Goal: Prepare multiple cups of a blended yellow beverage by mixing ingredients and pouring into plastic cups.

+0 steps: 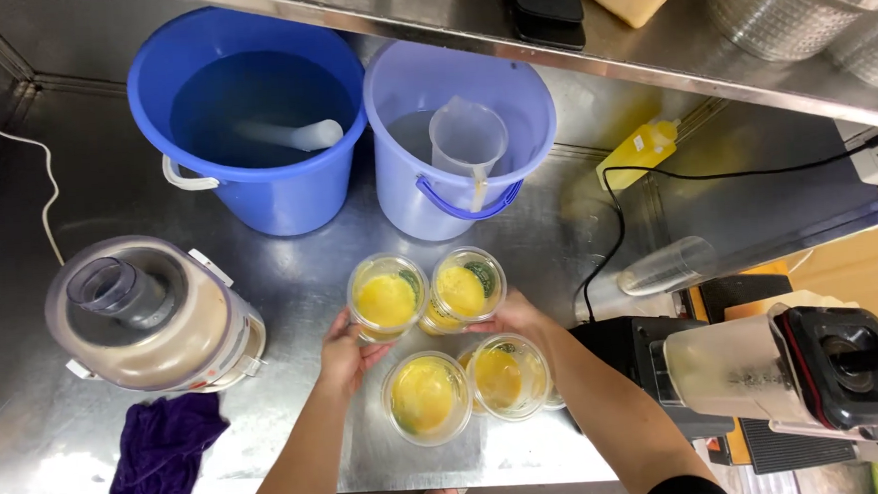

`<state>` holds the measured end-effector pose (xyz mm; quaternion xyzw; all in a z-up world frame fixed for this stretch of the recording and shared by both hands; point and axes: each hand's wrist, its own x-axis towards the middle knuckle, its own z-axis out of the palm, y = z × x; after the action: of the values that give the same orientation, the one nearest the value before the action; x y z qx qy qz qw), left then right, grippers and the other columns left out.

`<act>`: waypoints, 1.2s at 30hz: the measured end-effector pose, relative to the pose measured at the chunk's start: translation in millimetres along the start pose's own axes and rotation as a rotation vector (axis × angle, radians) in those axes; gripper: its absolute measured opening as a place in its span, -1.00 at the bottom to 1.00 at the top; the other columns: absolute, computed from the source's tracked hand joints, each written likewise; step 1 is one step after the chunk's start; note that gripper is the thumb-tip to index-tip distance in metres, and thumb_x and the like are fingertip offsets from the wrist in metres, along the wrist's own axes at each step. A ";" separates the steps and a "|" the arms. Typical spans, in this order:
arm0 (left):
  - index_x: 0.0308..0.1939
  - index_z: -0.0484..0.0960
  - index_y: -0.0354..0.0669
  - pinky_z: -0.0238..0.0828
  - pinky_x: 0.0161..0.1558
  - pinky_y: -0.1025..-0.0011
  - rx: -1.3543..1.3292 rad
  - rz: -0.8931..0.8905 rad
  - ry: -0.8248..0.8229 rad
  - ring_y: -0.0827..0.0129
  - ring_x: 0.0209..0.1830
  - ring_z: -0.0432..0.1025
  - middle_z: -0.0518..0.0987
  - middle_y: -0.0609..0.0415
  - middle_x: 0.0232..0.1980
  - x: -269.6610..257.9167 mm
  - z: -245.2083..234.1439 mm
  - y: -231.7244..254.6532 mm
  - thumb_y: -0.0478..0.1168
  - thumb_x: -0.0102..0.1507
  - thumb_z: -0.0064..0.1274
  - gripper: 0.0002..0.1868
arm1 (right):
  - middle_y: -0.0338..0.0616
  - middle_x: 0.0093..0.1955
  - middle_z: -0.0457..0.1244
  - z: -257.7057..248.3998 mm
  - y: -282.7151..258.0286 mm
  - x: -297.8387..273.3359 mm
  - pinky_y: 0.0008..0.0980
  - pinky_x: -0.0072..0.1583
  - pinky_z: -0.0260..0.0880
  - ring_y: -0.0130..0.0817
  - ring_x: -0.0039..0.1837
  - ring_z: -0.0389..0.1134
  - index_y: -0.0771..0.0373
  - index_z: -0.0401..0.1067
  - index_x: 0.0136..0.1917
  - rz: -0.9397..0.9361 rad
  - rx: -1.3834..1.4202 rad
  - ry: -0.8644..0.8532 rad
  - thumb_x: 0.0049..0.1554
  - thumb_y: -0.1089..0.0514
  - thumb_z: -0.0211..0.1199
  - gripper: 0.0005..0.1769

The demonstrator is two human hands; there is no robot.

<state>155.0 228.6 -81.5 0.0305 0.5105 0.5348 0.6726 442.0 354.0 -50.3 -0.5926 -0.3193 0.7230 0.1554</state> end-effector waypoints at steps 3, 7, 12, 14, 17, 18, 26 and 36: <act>0.58 0.08 0.09 0.62 0.02 0.09 -0.016 0.021 0.074 -0.04 -0.05 0.61 0.55 -0.19 0.26 34.4 -11.6 -9.6 -0.21 0.43 -0.21 -0.39 | 0.06 0.09 0.44 -5.1 9.1 13.3 -0.32 0.01 0.62 -0.09 0.02 0.54 0.34 0.44 0.27 -0.030 -0.003 -0.018 0.22 0.20 0.20 -0.64; 0.58 0.07 0.09 0.63 0.01 0.04 -0.120 0.068 0.114 -0.10 -0.06 0.60 0.51 -0.20 0.30 54.5 -14.8 13.7 -0.18 0.43 -0.20 -0.38 | 0.05 0.10 0.43 -3.1 9.7 21.5 -0.26 0.04 0.61 -0.08 0.03 0.53 0.30 0.42 0.28 -0.048 0.009 -0.021 0.22 0.20 0.17 -0.64; 0.59 0.01 0.15 0.64 -0.02 0.03 -0.242 0.164 0.188 -0.21 -0.07 0.59 0.40 -0.20 0.41 77.6 -30.7 52.9 -0.13 0.43 -0.15 -0.35 | 0.06 0.09 0.43 9.9 -3.2 11.4 -0.29 0.03 0.58 -0.12 0.02 0.52 0.29 0.45 0.26 -0.079 -0.036 -0.030 0.24 0.14 0.18 -0.65; 0.59 -0.01 0.17 0.65 -0.05 0.07 -0.246 0.183 0.192 -0.20 -0.07 0.60 0.39 -0.20 0.41 77.4 -40.7 63.6 -0.12 0.43 -0.16 -0.34 | 0.04 0.08 0.43 9.7 -6.6 18.2 -0.27 0.04 0.58 -0.13 0.03 0.52 0.28 0.45 0.26 -0.080 -0.059 -0.043 0.24 0.14 0.19 -0.66; 0.59 -0.08 0.20 0.64 -0.12 0.11 -0.271 0.245 0.225 -0.16 -0.10 0.58 0.39 -0.16 0.43 75.9 -44.5 56.0 -0.09 0.43 -0.14 -0.31 | 0.04 0.09 0.43 9.3 -12.2 36.3 -0.23 0.07 0.56 -0.12 0.06 0.51 0.27 0.44 0.25 -0.085 -0.102 -0.100 0.24 0.16 0.19 -0.67; 0.59 -0.14 0.20 0.61 -0.17 0.12 -0.290 0.284 0.252 -0.14 -0.13 0.56 0.39 -0.12 0.45 74.5 -44.2 49.5 -0.06 0.43 -0.13 -0.28 | 0.05 0.10 0.42 9.8 -14.2 43.0 -0.20 0.09 0.55 -0.10 0.08 0.50 0.28 0.43 0.26 -0.088 -0.119 -0.142 0.24 0.18 0.19 -0.68; 0.57 0.04 0.13 0.59 -0.01 0.18 0.102 -0.032 0.006 0.01 -0.08 0.62 0.28 0.13 0.49 33.9 30.7 -4.1 0.05 0.40 -0.19 -0.34 | -0.01 0.42 0.21 42.3 -39.6 57.7 0.06 0.26 0.46 0.02 0.36 0.34 0.22 0.17 0.46 0.041 -0.096 -0.269 0.27 0.17 0.02 -0.51; 0.45 0.23 -0.09 0.60 -0.28 0.32 0.009 0.234 0.194 0.17 -0.28 0.61 0.65 -0.16 -0.01 108.0 52.2 -39.7 -0.19 0.46 -0.26 -0.55 | -0.01 0.26 0.39 -26.5 -26.9 -30.7 -0.23 0.10 0.47 -0.16 0.17 0.48 0.25 0.44 0.34 -0.311 -0.247 -0.015 0.21 0.12 0.20 -0.56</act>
<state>209.9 319.1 -150.6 0.0410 0.5682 0.6078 0.5532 470.9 363.0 -12.1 -0.5455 -0.4943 0.6500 0.1890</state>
